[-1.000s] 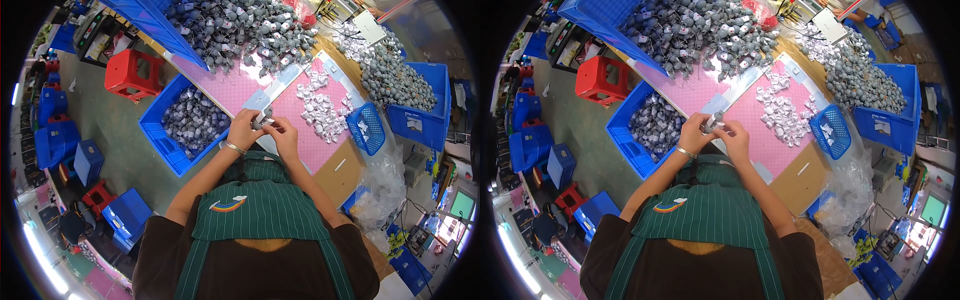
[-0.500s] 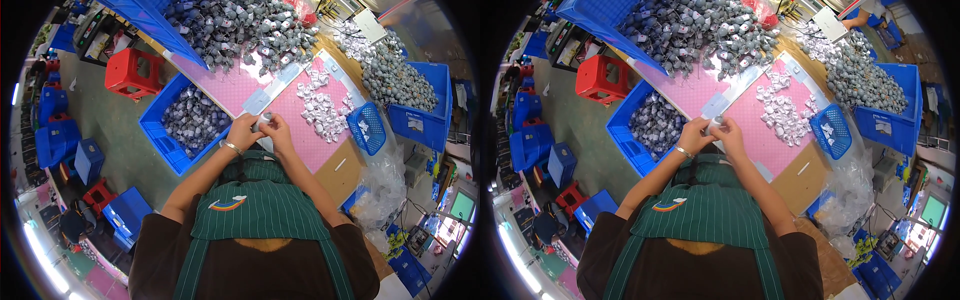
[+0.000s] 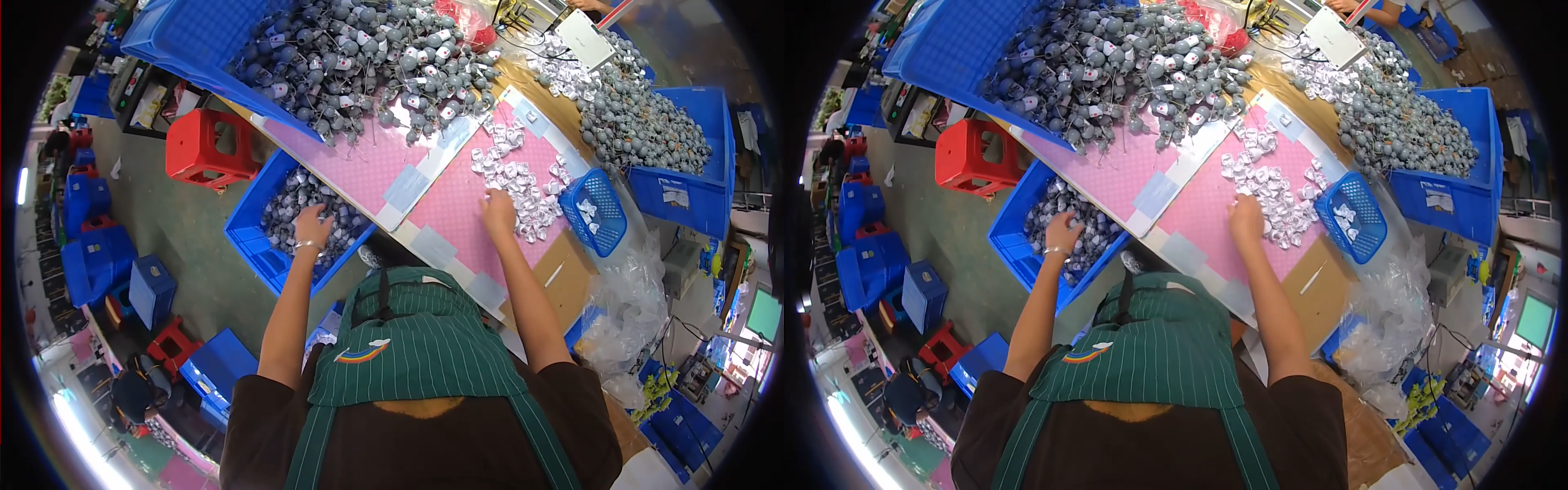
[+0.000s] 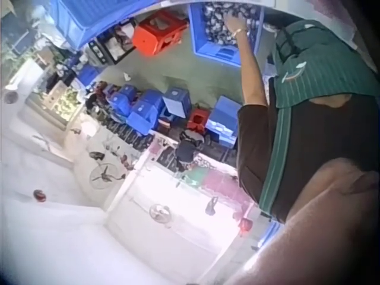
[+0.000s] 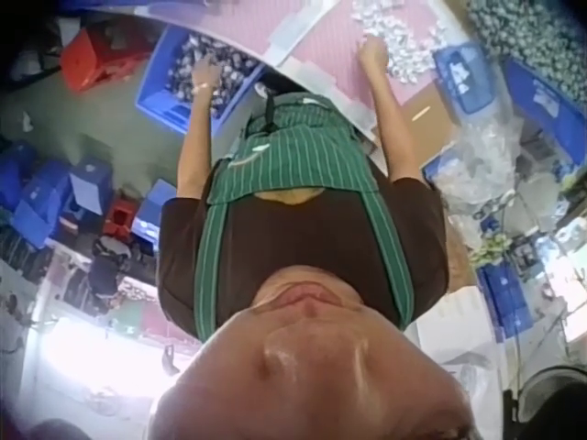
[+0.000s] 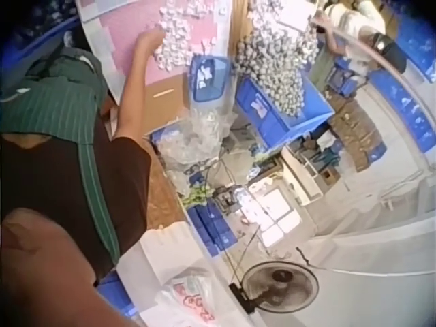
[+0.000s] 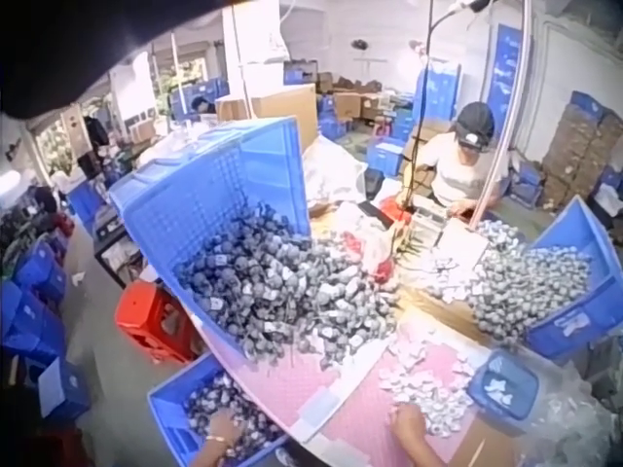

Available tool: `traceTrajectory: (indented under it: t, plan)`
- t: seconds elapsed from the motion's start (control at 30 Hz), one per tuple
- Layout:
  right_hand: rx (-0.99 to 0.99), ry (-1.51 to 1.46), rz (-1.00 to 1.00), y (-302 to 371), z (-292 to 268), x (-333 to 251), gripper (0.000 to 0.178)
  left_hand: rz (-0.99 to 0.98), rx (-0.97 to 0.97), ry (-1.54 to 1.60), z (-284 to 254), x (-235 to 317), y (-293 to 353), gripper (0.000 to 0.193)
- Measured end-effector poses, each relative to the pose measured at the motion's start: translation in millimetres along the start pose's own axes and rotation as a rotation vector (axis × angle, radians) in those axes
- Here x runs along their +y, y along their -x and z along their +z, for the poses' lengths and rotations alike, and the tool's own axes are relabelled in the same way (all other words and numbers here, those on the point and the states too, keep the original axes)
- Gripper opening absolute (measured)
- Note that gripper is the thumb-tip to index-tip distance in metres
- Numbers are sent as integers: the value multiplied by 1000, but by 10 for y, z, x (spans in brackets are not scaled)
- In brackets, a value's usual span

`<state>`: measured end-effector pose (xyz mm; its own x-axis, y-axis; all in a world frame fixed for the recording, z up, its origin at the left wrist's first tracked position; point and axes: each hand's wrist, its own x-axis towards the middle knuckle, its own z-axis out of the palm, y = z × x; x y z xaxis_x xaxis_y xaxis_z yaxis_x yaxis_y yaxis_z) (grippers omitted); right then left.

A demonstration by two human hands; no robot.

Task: Sorting and inspecting small white and grey plastic components at a factory workstation.

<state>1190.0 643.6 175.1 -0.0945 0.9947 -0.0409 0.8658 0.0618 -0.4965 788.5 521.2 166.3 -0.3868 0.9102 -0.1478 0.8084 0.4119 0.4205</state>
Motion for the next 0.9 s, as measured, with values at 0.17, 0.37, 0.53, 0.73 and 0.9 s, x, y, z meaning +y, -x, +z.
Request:
traceTrajectory:
  t: [0.17, 0.37, 0.53, 0.73, 0.9]
  plan:
    - [119, 408, -233, -24, 212, 415, 19, 174, -70, 281, 416, 1014, -756, 31]
    - [-2, 303, -296, 161, 157, 191, 26, 748, 169, -75, 792, 1897, -1646, 18]
    - [-7, 134, -157, 271, 233, 11, 29, 952, -106, -589, 930, 2142, -1929, 16]
    - [-23, -152, -120, 320, 364, -28, 24, 1007, -240, -723, 915, 2139, -1861, 18]
    - [-174, -491, 185, 309, 442, -119, 18, 1048, -320, -923, 799, 1878, -1869, 19]
